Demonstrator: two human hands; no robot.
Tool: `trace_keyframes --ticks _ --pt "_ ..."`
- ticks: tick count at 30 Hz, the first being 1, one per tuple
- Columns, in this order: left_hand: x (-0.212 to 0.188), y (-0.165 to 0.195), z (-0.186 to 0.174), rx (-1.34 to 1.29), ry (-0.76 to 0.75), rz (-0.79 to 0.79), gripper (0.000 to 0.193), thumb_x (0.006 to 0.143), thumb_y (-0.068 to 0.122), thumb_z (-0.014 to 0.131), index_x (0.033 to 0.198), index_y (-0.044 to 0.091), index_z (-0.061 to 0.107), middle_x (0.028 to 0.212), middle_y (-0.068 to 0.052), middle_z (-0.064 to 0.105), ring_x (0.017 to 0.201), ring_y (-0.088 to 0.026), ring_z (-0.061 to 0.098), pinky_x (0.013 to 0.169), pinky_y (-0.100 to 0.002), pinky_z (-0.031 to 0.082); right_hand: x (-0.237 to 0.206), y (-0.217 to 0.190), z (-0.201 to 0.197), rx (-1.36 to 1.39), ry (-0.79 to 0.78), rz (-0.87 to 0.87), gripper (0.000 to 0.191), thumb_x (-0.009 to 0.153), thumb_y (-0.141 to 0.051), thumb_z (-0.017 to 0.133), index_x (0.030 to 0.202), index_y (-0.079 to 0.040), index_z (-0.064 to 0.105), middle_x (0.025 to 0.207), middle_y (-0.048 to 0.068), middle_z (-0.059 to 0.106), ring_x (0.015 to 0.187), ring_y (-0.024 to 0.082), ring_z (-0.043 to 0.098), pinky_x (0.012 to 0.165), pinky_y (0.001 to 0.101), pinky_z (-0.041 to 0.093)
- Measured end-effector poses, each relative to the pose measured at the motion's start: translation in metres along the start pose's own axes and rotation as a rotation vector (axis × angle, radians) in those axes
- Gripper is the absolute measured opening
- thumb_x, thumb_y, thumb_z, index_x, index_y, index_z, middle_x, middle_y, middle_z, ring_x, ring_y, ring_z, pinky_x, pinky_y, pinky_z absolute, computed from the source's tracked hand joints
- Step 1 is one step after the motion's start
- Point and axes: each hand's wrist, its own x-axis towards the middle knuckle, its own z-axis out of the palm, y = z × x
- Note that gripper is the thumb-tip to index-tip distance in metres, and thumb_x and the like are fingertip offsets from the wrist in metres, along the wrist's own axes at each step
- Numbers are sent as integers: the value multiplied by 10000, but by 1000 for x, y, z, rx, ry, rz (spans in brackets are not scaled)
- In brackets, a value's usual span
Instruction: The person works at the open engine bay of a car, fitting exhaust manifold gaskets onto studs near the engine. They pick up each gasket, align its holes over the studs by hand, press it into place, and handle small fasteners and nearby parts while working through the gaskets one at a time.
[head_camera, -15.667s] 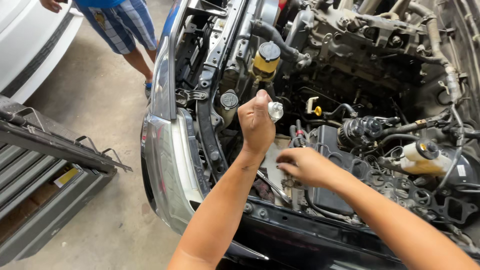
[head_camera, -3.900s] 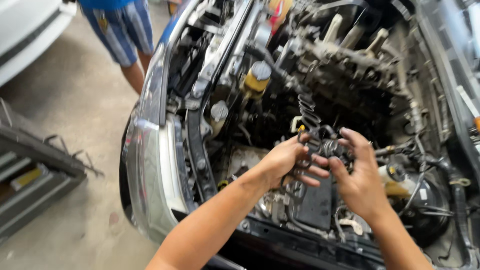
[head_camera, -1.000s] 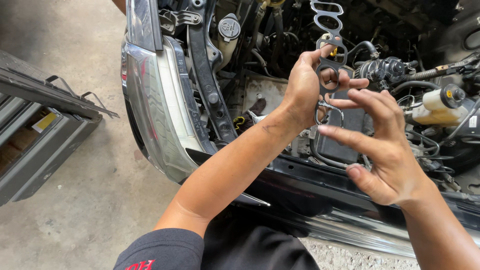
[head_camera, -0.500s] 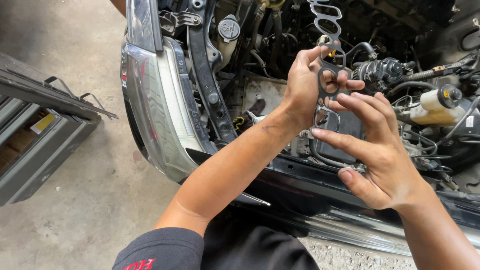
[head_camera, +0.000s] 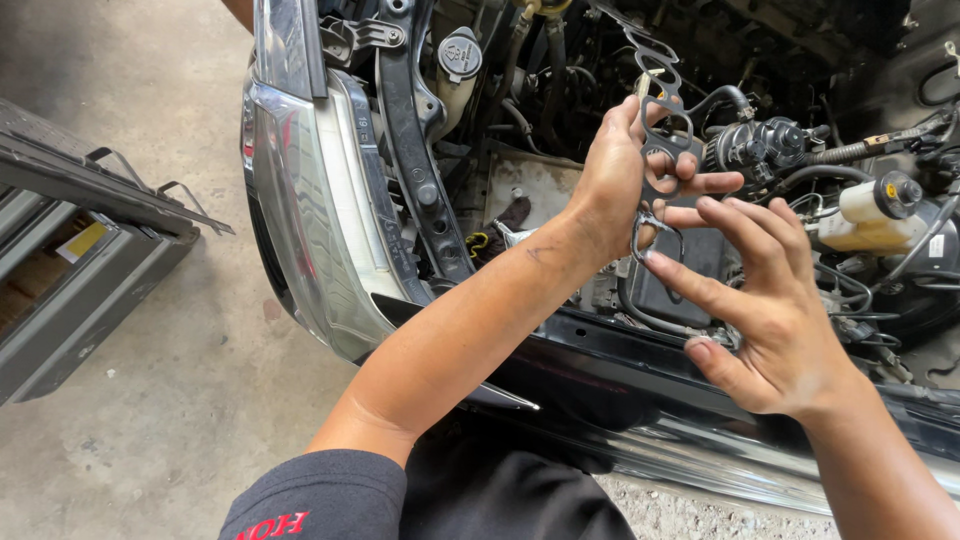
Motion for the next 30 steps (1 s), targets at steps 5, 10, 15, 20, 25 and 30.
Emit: trace_keyframes --ticks 5,10,15,20,25,30 --pt "-2 1 4 14 76 -44 587 1019 571 161 1396 148 316 661 -46 516 864 -360 706 688 -547 653 -12 8 -9 -73 -8 -12 531 877 -547 531 1291 -258 696 1600 163 381 1491 356 282 1311 535 109" --pt "-3 2 4 48 74 -29 596 1027 565 142 1422 147 295 684 -47 512 879 -352 705 707 -521 662 -8 6 -6 -40 43 -17 578 866 -587 567 1314 -241 686 1579 157 385 1489 352 290 1311 537 114" --pt "-1 -2 -1 0 59 -37 592 1051 565 133 1434 144 296 708 -59 518 874 -362 714 727 -467 660 1 5 6 -52 11 -29 591 831 -575 634 1302 -226 711 1552 163 406 1480 352 305 1306 542 116" --pt "3 -3 -2 -58 129 -101 561 1036 535 157 1404 146 324 684 -66 507 834 -395 711 669 -486 670 -1 7 -1 -54 18 -45 577 829 -579 641 1302 -253 694 1560 156 414 1488 353 294 1303 543 118" --pt "0 -2 0 -35 133 -115 540 1032 512 152 1419 172 315 721 -84 521 856 -416 706 704 -512 656 -9 9 -5 -59 14 -24 577 842 -596 627 1314 -269 684 1572 165 409 1487 367 279 1307 548 122" --pt "-2 0 2 -30 138 -107 519 1029 489 181 1421 176 316 728 -83 511 869 -411 708 724 -518 658 -16 13 -7 -77 9 -11 594 832 -607 624 1313 -264 683 1570 167 409 1475 365 283 1305 547 129"
